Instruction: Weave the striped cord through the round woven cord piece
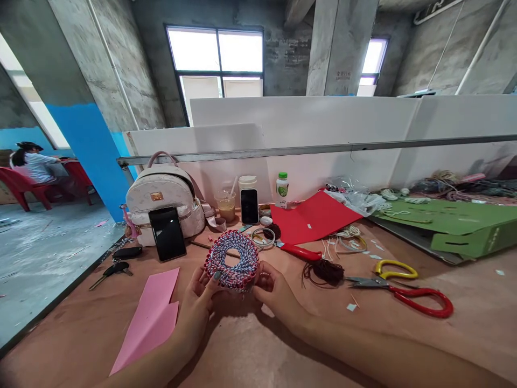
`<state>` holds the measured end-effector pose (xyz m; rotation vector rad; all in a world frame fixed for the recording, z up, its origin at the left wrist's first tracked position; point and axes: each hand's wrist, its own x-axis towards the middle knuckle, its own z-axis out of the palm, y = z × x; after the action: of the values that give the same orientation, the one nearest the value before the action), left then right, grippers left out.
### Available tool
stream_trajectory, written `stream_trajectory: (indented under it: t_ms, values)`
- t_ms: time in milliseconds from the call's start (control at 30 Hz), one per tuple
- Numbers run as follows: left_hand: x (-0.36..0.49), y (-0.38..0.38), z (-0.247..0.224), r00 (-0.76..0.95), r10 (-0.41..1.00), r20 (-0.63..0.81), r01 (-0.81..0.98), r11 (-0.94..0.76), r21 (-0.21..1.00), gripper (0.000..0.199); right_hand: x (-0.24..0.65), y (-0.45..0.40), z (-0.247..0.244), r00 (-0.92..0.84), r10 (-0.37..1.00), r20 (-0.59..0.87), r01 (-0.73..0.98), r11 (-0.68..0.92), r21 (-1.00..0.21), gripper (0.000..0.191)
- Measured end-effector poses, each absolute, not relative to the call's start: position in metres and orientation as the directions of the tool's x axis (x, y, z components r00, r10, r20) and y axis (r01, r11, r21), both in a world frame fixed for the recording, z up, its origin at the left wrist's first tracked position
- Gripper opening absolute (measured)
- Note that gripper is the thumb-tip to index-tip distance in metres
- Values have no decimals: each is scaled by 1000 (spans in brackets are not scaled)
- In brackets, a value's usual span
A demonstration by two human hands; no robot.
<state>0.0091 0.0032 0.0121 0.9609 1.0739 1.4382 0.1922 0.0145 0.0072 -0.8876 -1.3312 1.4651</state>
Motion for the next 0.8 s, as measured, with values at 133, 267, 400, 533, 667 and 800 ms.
stream_trajectory:
  t_ms: [133,267,400,533,667,800]
  values:
    - [9,3,12,-156,987,33,-258,-72,963,49,193,17,3,-328,927,181,-232,107,-967,24]
    - [8,3,12,-168,984,60,-241,-100,965,48,194,8,6,-368,902,226,-231,147,-962,16]
    - [7,4,7,-168,983,71,-240,-111,964,52,197,1,5,-394,884,253,-164,204,-965,18]
    - [5,6,3,-159,984,78,-230,-114,967,53,200,3,-2,-431,846,315,-4,348,-938,44]
    - [5,7,3,-145,986,88,-208,-118,971,49,200,9,-3,-503,795,339,135,460,-877,39]
    - [6,7,6,-121,987,105,-179,-125,976,43,197,12,2,-487,828,278,71,355,-932,25]
